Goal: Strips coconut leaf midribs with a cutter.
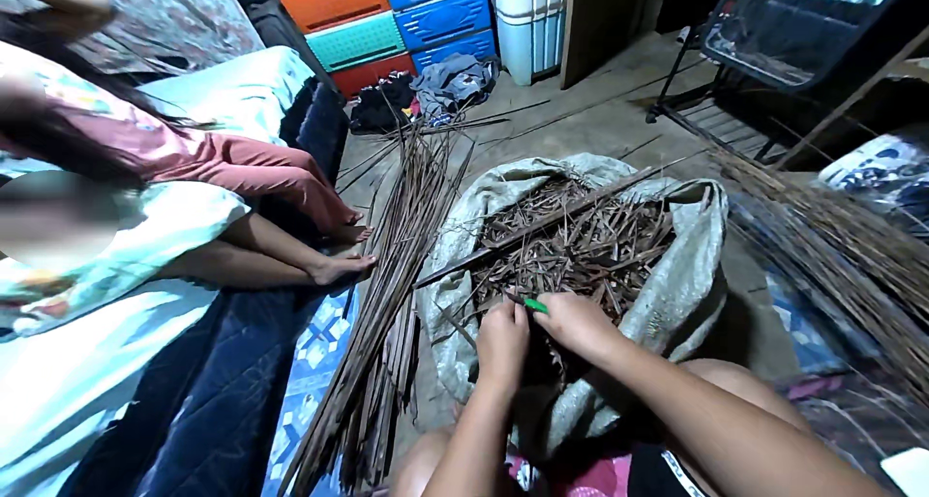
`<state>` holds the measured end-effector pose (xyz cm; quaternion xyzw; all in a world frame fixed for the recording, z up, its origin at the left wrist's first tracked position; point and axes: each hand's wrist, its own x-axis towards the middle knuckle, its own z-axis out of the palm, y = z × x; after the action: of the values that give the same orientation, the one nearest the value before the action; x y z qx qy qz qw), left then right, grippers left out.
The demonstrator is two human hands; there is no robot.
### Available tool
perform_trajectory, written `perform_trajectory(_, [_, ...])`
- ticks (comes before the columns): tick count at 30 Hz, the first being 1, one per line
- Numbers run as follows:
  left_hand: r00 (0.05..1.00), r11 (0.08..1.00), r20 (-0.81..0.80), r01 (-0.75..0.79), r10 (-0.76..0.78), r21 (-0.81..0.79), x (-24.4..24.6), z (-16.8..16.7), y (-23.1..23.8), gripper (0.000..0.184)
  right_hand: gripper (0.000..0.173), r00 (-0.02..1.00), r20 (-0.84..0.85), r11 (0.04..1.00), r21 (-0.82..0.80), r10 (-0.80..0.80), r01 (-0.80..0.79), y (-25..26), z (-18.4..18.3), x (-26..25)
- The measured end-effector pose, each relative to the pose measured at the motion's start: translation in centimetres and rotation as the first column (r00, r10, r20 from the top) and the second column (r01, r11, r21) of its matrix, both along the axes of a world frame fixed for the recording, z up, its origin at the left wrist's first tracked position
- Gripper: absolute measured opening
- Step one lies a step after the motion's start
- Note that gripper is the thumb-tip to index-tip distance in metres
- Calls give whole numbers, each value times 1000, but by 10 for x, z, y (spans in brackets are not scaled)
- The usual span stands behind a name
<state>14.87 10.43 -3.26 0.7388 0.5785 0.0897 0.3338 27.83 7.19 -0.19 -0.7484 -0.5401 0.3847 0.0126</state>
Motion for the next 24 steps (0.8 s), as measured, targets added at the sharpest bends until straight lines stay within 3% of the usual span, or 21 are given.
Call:
perform_trajectory(5, [999,1000,-46,14,-14,1,4,2,-3,38,35,990,144,1000,17,0,-3,5,-6,-5])
perform_trajectory(10, [997,999,-57,44,-44,-8,6,2,-11,42,36,956,190,975,52,-221,215,28,-22,18])
perform_trajectory(12, [997,998,-39,64,-64,10,4,2,-13,41,39,953,86,956,70,-291,285,32,-24,33])
perform_trajectory(15, [995,995,4,98,-99,28,4,0,-12,40,44,904,-280,918,139,-324,372,35,-30,39])
perform_trajectory(18, [984,987,89,158,-155,-24,7,-1,-16,42,32,799,-486,872,136,-355,470,37,-35,37])
perform_trajectory(21, [965,965,166,225,-202,-138,5,3,-17,46,33,715,-550,798,136,-432,587,40,-43,46])
perform_trajectory(24, [966,976,214,176,-145,-132,3,1,-14,40,39,806,-420,817,215,-417,535,40,-42,56])
